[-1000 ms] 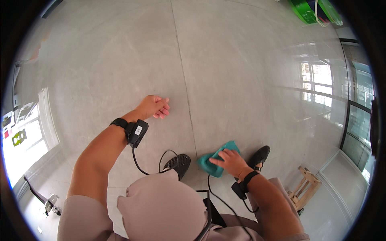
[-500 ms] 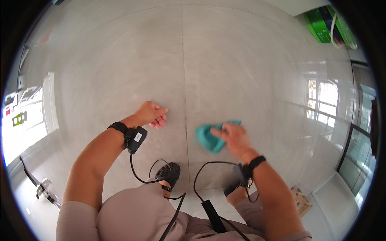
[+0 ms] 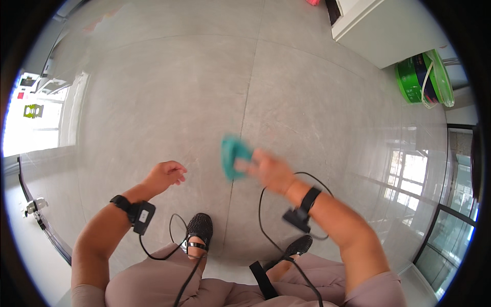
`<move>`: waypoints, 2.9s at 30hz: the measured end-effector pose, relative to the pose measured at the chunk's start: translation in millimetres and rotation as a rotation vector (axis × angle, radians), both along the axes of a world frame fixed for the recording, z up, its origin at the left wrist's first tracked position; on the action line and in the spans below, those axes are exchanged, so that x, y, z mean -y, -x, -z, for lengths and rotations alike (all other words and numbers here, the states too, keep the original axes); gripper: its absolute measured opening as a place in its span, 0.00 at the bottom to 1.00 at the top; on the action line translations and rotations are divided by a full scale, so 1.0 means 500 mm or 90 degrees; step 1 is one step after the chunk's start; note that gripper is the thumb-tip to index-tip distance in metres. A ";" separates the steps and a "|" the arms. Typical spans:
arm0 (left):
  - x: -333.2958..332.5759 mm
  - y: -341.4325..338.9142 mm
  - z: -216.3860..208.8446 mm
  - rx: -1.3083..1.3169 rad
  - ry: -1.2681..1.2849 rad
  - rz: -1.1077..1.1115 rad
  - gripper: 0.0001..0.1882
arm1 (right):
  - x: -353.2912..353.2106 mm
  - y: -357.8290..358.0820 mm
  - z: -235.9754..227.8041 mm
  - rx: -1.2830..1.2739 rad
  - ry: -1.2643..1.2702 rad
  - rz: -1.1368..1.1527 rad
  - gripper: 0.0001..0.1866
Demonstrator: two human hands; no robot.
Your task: The person kneels on the floor and wipes the tiled surface with a green cloth. They move around the room, cleaning different sections of the floor, including areas near a bucket and a small stool.
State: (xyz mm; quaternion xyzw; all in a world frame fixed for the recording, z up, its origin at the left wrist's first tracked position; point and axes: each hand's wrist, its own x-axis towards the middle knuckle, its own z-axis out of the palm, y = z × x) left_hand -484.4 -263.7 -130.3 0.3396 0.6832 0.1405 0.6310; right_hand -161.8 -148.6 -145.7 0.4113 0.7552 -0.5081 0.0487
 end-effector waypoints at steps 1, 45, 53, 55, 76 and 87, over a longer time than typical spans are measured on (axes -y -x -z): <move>0.021 0.015 -0.016 -0.018 0.012 -0.005 0.12 | 0.066 0.002 0.010 -0.023 0.054 -0.097 0.31; 0.111 0.310 0.076 -0.486 -0.147 0.111 0.42 | 0.125 0.224 -0.024 0.064 -0.216 -0.173 0.34; 0.118 0.332 0.075 -0.626 -0.107 0.142 0.47 | 0.182 0.263 0.085 0.067 -0.148 -0.280 0.16; 0.135 0.339 0.068 -0.683 -0.058 0.119 0.50 | 0.082 0.258 0.114 0.102 -0.119 -0.135 0.17; 0.160 0.365 0.117 -0.599 0.104 0.008 0.62 | -0.001 0.445 0.189 -0.128 -0.335 -0.246 0.17; 0.114 0.357 0.080 -0.607 0.257 0.100 0.68 | -0.408 0.469 0.080 -0.180 -0.378 -0.079 0.21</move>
